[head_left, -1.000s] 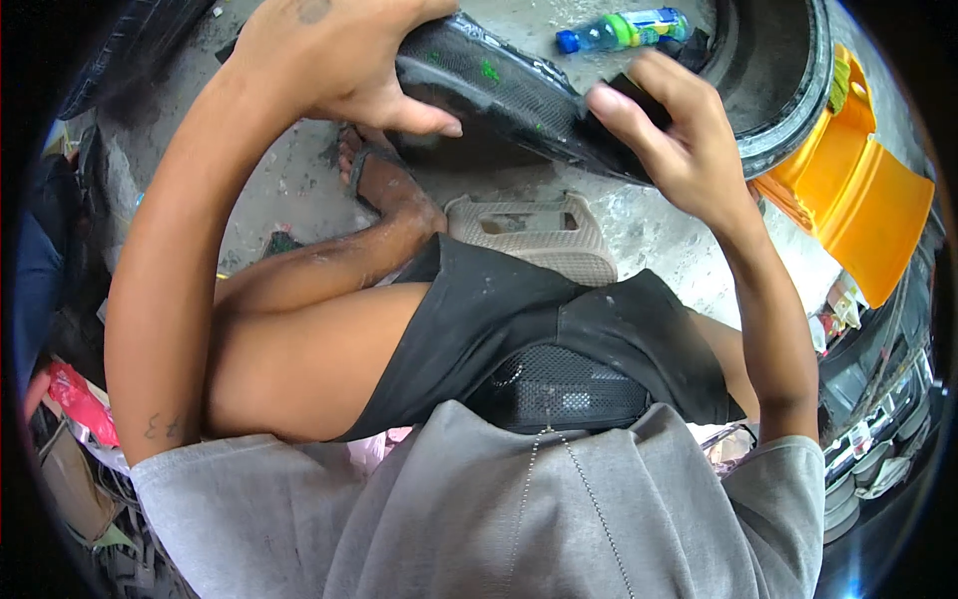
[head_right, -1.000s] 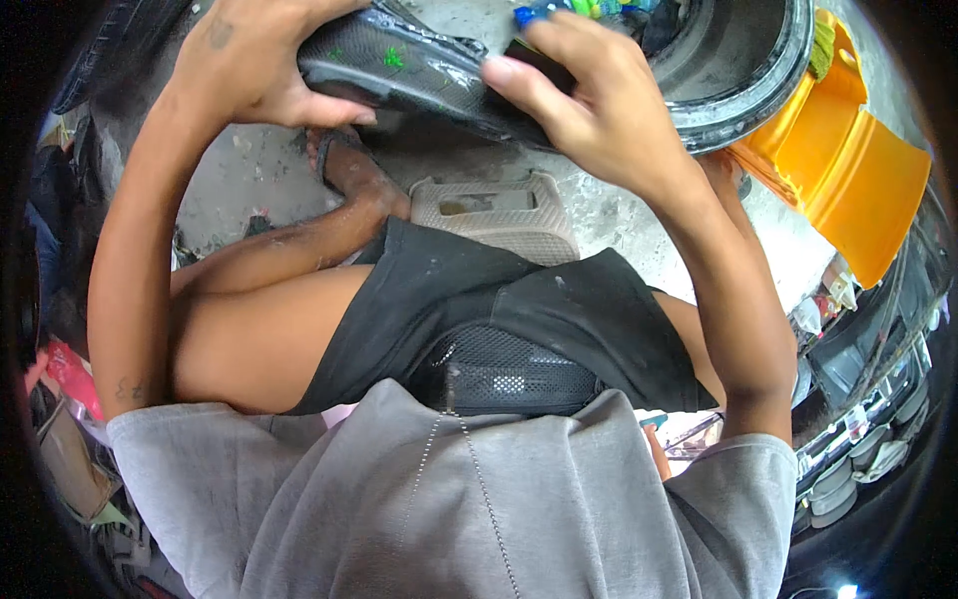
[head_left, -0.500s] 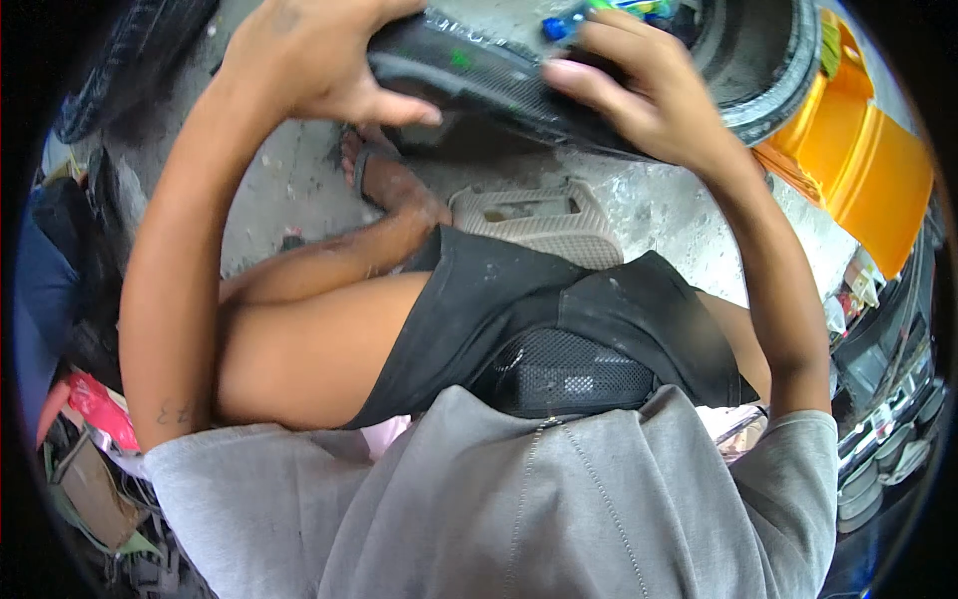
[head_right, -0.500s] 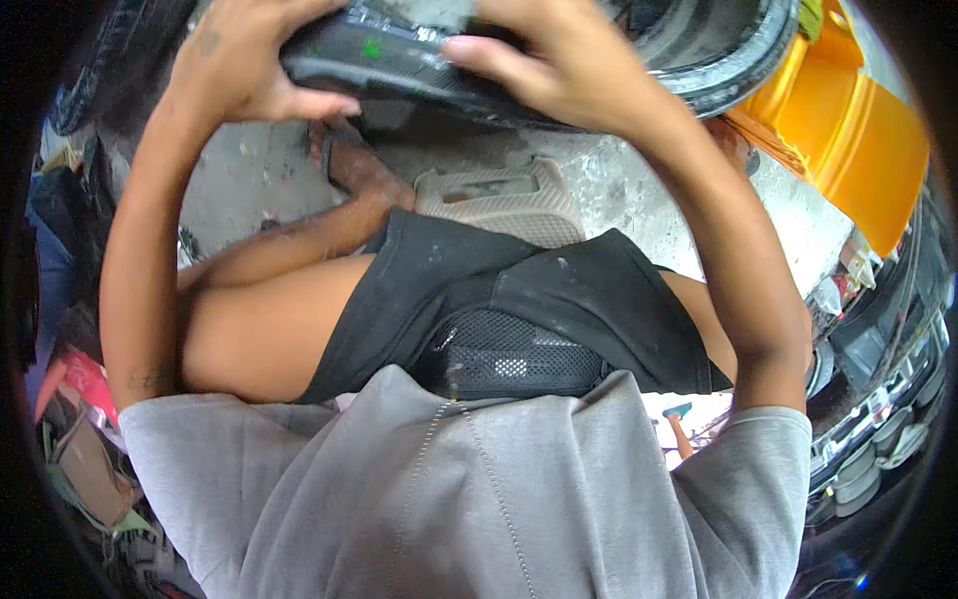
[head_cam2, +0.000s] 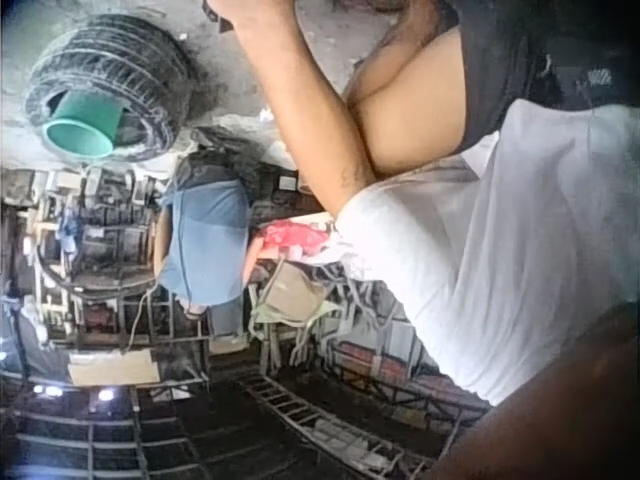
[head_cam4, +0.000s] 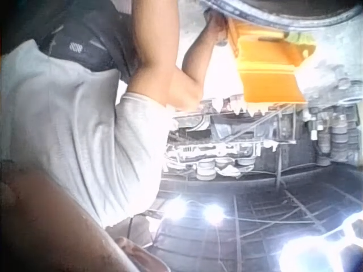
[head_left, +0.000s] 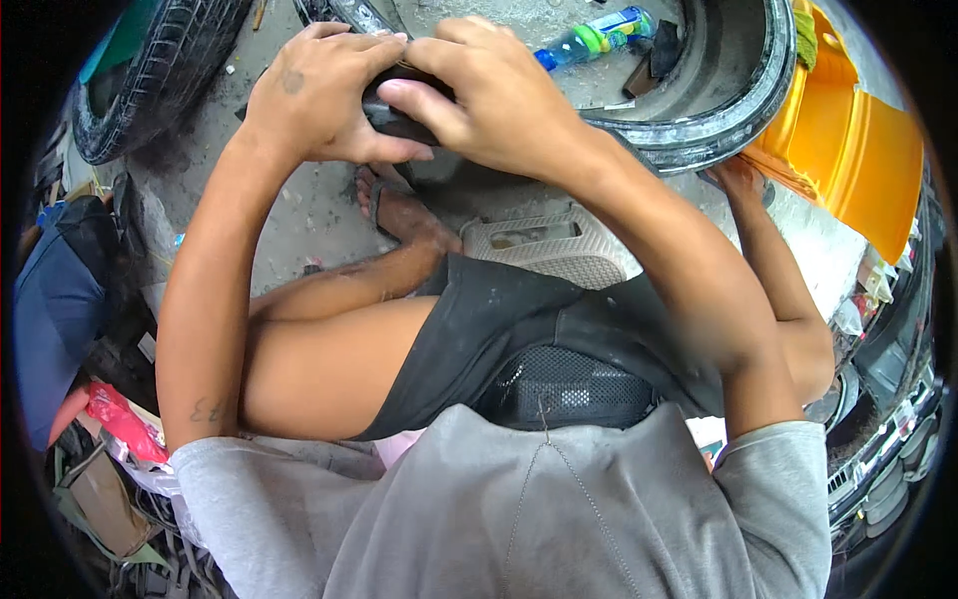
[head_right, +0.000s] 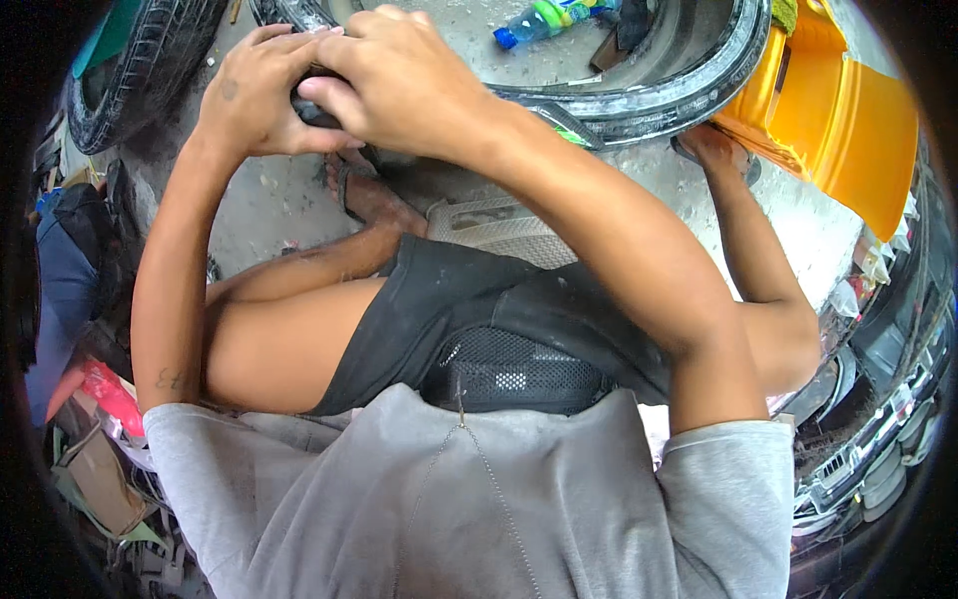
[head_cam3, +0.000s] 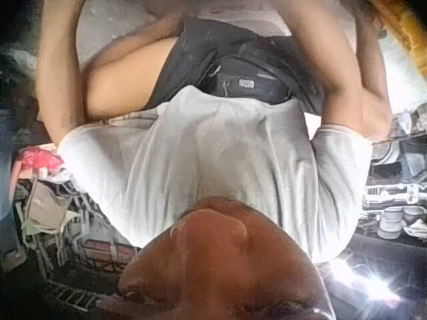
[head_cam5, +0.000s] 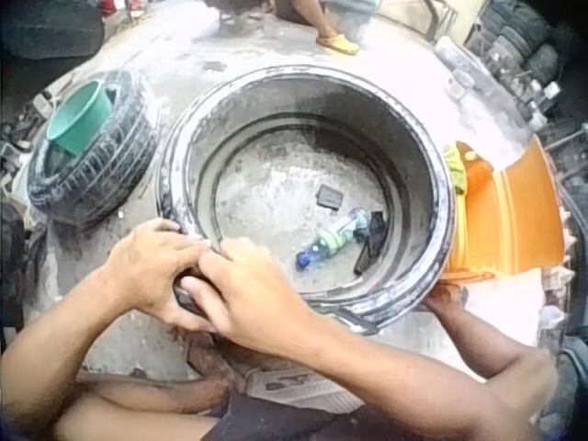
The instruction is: Sanding and preparing a piece of vehicle bodywork for repair.
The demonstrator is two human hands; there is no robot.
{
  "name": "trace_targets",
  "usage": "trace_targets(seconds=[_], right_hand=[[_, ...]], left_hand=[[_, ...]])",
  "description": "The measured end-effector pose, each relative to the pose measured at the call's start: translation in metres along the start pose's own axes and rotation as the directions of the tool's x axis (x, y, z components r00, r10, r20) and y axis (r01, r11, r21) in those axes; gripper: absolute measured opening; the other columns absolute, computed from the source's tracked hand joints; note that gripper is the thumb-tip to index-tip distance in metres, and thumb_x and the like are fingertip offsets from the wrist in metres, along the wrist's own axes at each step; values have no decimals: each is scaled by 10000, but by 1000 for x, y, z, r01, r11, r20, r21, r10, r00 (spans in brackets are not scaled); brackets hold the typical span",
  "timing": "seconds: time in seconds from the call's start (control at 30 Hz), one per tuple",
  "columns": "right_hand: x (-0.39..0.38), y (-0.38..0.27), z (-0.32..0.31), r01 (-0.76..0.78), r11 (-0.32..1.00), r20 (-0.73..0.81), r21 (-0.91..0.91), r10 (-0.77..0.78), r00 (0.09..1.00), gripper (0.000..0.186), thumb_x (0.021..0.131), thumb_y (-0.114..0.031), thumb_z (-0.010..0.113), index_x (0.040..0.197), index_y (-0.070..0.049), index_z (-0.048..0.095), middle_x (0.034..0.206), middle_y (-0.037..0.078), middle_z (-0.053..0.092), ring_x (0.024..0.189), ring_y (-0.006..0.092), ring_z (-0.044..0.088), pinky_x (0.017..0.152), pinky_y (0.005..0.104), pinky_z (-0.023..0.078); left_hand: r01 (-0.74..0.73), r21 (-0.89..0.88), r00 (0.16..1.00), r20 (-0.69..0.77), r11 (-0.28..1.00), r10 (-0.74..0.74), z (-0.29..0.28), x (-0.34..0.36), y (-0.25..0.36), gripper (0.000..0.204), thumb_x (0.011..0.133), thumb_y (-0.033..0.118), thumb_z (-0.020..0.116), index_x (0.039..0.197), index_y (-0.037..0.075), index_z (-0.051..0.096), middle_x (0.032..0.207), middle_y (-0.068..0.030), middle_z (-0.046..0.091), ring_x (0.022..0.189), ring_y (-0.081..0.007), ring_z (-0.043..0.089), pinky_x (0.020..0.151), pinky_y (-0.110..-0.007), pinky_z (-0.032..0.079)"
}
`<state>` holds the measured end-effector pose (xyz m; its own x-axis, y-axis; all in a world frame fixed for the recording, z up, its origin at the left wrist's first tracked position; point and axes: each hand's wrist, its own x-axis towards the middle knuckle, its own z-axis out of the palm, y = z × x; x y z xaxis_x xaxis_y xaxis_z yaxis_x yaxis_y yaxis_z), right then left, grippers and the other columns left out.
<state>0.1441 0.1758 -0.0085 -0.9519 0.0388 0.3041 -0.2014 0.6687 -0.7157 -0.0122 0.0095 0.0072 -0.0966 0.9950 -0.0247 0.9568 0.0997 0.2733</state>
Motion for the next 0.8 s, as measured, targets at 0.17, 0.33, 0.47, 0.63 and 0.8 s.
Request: trace_targets(seconds=[0.17, 0.33, 0.47, 0.63, 0.8], right_hand=[[-71, 7, -65, -151, 987, 76, 51, 147, 986, 290, 940, -280, 770, 856, -15, 691, 770, 142, 557, 772, 355, 577, 713, 472, 443], [-6, 2, -7, -36, 998, -69, -41, 34, 997, 290, 946, -277, 765, 910, 1, 689, 834, 179, 607, 823, 374, 596, 728, 469, 458], [-22, -1, -15, 8, 1000, -65, -29, -9, 998, 276, 948, -258, 765, 910, 5, 691, 820, 169, 592, 825, 371, 593, 737, 458, 463], [-53, 1, -61, -110, 993, 112, -29, 113, 987, 312, 962, -310, 736, 853, -20, 703, 776, 181, 610, 785, 371, 608, 713, 466, 470], [8, 10, -2, -4, 986, -22, 164, 8, 1000, 213, 930, -213, 693, 950, -1, 697, 864, 243, 646, 856, 444, 619, 792, 525, 480]], left_hand=[[-122, 22, 987, -100, 992, 124, -7, 17, 1, 823, 620, 722, 865, 1069, 47, 723, 984, -119, 769, 911, -299, 747, 916, -417, 537], [-128, 22, 990, -51, 992, 129, -13, 15, 3, 798, 590, 694, 884, 1049, 56, 739, 958, -129, 768, 905, -305, 751, 889, -422, 541], [-88, 13, 995, -50, 996, 88, -11, 8, 4, 798, 586, 690, 890, 1053, 60, 746, 974, -130, 775, 906, -301, 755, 897, -412, 546], [-183, 43, 966, -181, 982, 187, -8, 11, -2, 790, 598, 681, 892, 1056, 55, 744, 988, -128, 779, 910, -305, 754, 904, -414, 544], [-90, -24, 995, -39, 996, 89, -16, 14, 11, 804, 581, 675, 907, 1065, 53, 747, 981, -122, 778, 907, -296, 754, 873, -415, 548]])
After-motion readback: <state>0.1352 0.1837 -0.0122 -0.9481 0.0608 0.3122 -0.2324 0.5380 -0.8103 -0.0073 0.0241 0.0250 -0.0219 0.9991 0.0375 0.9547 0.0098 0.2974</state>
